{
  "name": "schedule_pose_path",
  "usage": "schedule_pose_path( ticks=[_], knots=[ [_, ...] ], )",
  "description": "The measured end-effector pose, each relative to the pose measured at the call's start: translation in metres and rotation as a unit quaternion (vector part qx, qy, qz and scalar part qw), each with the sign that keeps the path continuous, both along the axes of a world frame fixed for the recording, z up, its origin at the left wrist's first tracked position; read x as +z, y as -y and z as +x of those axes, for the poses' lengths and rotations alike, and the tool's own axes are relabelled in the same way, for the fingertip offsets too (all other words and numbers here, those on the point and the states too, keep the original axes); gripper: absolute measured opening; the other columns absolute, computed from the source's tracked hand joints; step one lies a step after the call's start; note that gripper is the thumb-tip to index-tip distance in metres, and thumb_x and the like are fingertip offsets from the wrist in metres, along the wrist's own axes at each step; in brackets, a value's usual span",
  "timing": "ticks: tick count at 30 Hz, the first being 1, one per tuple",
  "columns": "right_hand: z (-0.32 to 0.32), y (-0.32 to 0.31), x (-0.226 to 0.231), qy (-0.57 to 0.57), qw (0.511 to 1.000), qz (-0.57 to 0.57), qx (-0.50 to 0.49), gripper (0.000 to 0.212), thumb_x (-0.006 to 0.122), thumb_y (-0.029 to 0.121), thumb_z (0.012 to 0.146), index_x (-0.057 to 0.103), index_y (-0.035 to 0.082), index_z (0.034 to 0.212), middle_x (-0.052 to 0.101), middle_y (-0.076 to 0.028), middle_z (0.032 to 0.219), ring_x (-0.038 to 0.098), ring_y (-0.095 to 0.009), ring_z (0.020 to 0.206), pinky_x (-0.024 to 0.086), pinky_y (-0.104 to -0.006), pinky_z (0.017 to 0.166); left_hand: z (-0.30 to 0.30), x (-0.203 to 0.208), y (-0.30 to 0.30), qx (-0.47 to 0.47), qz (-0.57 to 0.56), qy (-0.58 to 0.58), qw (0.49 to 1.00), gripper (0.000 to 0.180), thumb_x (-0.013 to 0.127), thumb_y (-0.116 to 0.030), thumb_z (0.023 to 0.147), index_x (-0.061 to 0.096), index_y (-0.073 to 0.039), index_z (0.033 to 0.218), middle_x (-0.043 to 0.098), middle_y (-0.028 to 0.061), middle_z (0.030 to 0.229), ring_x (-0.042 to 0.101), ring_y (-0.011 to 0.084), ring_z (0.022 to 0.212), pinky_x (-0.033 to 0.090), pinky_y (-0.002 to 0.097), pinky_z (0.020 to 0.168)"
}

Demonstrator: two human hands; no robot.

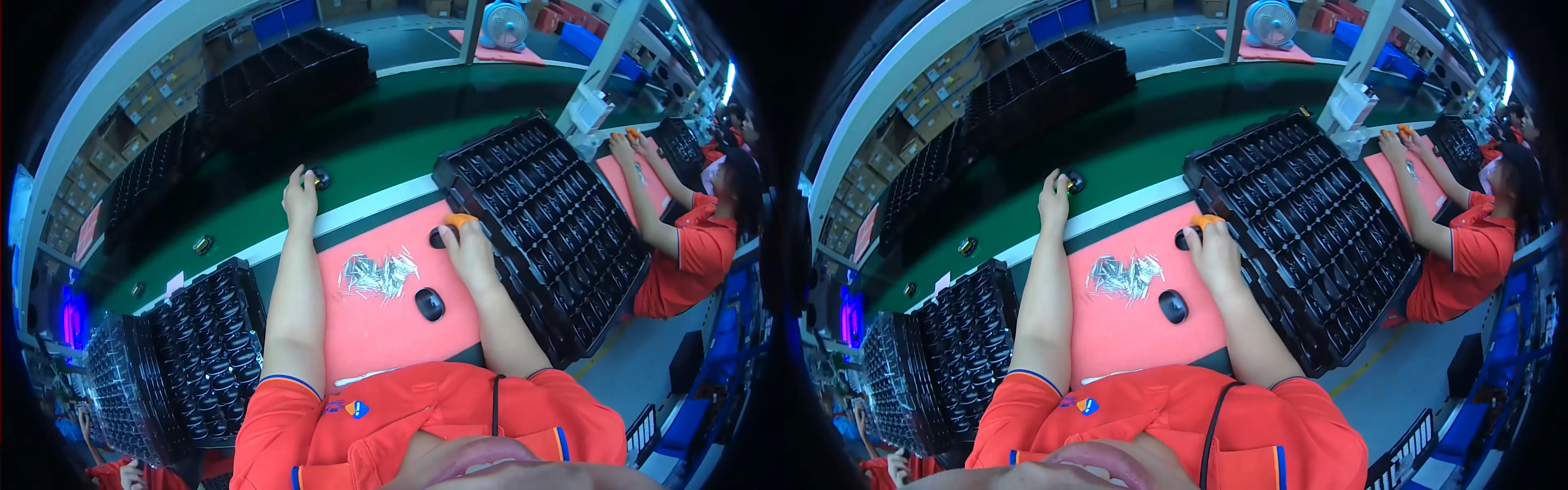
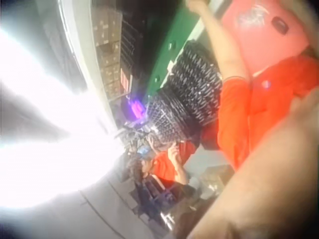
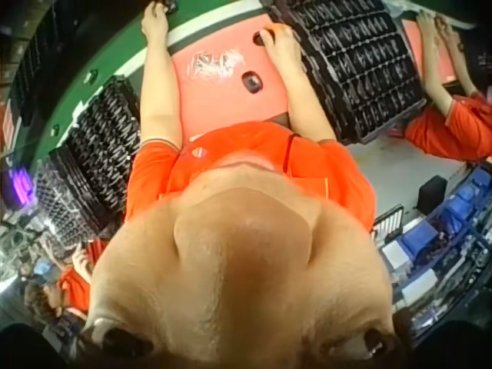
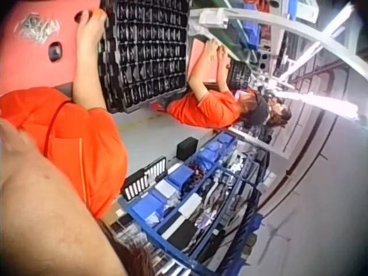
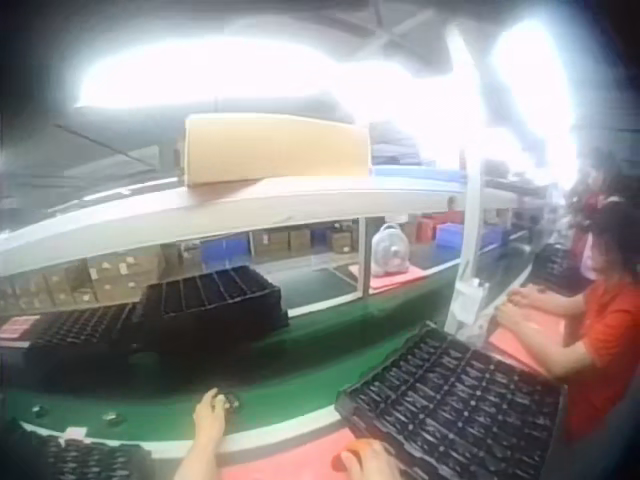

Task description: Assembling electronic components using a hand-held jig and placing the finished parts into organized trays on a factory assembly line.

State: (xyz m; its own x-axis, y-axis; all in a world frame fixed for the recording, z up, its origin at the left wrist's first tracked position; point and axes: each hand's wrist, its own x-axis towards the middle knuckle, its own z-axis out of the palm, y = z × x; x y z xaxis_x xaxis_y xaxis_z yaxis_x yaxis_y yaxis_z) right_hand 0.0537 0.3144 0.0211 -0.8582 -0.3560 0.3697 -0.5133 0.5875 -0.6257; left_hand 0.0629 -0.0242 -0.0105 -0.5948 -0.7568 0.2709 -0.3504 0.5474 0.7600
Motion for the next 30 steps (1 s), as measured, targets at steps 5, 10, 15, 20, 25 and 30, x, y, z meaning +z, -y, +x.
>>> schedule_pose_path(
  ticks=[5,10,15,20,25,30],
  knots=[
    [0.003,0.004,0.002,0.014,0.999,0.028,-0.012,0.035,0.063,0.032,0.084,0.060,-0.001,0.096,0.058,-0.022,0.099,0.058,-0.038,0.091,0.046,-0.0423,0.082,-0.002,-0.006,0.022,-0.028,0.024,-0.093,0.995,0.042,0.050,-0.032,0.093,0.054,-0.006,0.124,0.060,0.0187,0.116,0.054,0.0320,0.112,0.040,0.0382,0.097],
    [0.005,0.004,0.003,0.062,0.998,0.010,0.006,0.041,0.065,0.034,0.083,0.056,-0.002,0.101,0.059,-0.023,0.095,0.060,-0.039,0.089,0.046,-0.0433,0.079,0.023,0.018,0.095,-0.067,-0.181,-0.007,0.981,0.037,0.056,-0.028,0.088,0.060,-0.005,0.116,0.060,0.0191,0.116,0.055,0.0350,0.110,0.042,0.0403,0.095],
    [-0.004,0.005,-0.001,0.134,0.987,-0.087,0.013,0.044,0.065,0.029,0.083,0.051,0.003,0.116,0.062,-0.025,0.101,0.060,-0.041,0.095,0.048,-0.0419,0.080,0.086,0.059,0.183,0.066,-0.239,0.368,0.896,0.042,0.041,-0.035,0.089,0.060,-0.011,0.118,0.055,0.0170,0.125,0.053,0.0345,0.114,0.044,0.0451,0.094],
    [-0.011,0.003,-0.008,0.235,0.958,-0.151,0.060,0.036,0.054,0.035,0.093,0.061,0.010,0.118,0.051,0.003,0.068,0.043,-0.003,0.055,0.035,-0.0191,0.049,0.135,0.034,0.259,-0.040,-0.112,0.509,0.853,0.046,0.033,-0.031,0.092,0.057,-0.004,0.121,0.048,0.0179,0.133,0.043,0.0335,0.126,0.032,0.0414,0.106],
    [-0.008,0.010,-0.007,0.299,0.925,-0.222,0.072,0.037,0.051,0.032,0.095,0.059,0.006,0.120,0.053,0.002,0.072,0.046,-0.005,0.059,0.038,-0.0203,0.054,0.144,0.034,0.229,-0.177,-0.263,0.590,0.743,0.038,0.039,-0.025,0.091,0.064,-0.001,0.106,0.058,0.0198,0.119,0.055,0.0357,0.111,0.042,0.0423,0.096],
    [-0.008,0.013,-0.009,0.349,0.874,-0.323,0.100,0.040,0.051,0.033,0.095,0.054,0.000,0.119,0.057,-0.003,0.087,0.049,-0.008,0.064,0.042,-0.0232,0.061,0.156,0.029,0.233,-0.211,-0.276,0.472,0.811,0.033,0.041,-0.023,0.088,0.061,0.000,0.100,0.061,0.0215,0.106,0.058,0.0360,0.100,0.046,0.0435,0.088]
  ],
)
